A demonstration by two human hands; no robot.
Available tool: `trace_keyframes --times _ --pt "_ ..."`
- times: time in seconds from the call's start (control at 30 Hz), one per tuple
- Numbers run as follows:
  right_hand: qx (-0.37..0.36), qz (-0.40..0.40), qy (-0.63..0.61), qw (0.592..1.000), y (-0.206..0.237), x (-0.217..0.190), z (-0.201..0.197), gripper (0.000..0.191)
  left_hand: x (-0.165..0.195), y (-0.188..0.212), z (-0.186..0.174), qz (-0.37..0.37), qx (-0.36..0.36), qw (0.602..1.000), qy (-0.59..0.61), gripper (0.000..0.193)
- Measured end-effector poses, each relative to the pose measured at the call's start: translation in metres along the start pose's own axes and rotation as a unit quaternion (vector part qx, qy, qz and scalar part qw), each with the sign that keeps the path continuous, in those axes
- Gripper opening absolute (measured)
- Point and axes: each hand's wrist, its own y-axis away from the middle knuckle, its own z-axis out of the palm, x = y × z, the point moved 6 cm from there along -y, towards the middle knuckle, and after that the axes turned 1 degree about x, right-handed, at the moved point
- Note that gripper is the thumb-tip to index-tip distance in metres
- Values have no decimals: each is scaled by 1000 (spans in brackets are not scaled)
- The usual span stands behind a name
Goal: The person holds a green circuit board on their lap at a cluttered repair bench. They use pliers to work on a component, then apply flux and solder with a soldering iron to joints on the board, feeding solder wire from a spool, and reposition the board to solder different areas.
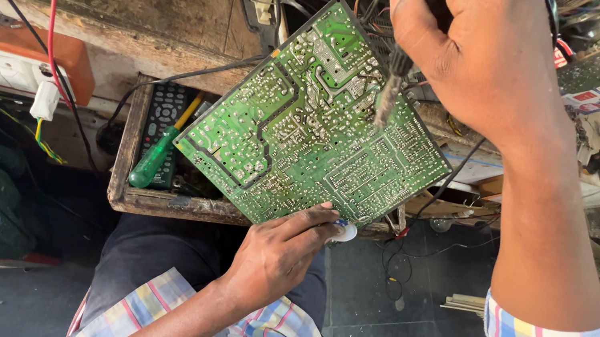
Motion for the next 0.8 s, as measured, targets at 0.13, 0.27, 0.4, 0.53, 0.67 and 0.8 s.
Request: trace_keyframes --times 0.13,0.27,0.4,0.53,0.67,0.8 --pt "5 60 -16 998 0 3 -5 36 0 0 1 3 -3 1000 -4 34" --pt "8 110 7 994 -1 7 -4 35 0 0 1 0 1 1000 7 33" --pt "4 53 -5 999 -2 1 -8 33 1 -2 1 -2 -3 1000 7 35" --pt "5 90 -3 996 3 4 -16 34 2 -3 2 -9 -3 1000 8 33" --pt "27 77 -17 997 6 3 -19 34 4 -3 2 -10 0 1000 5 30" --pt "32 56 -2 998 6 5 -16 30 5 -4 2 -3 5 1000 10 29"
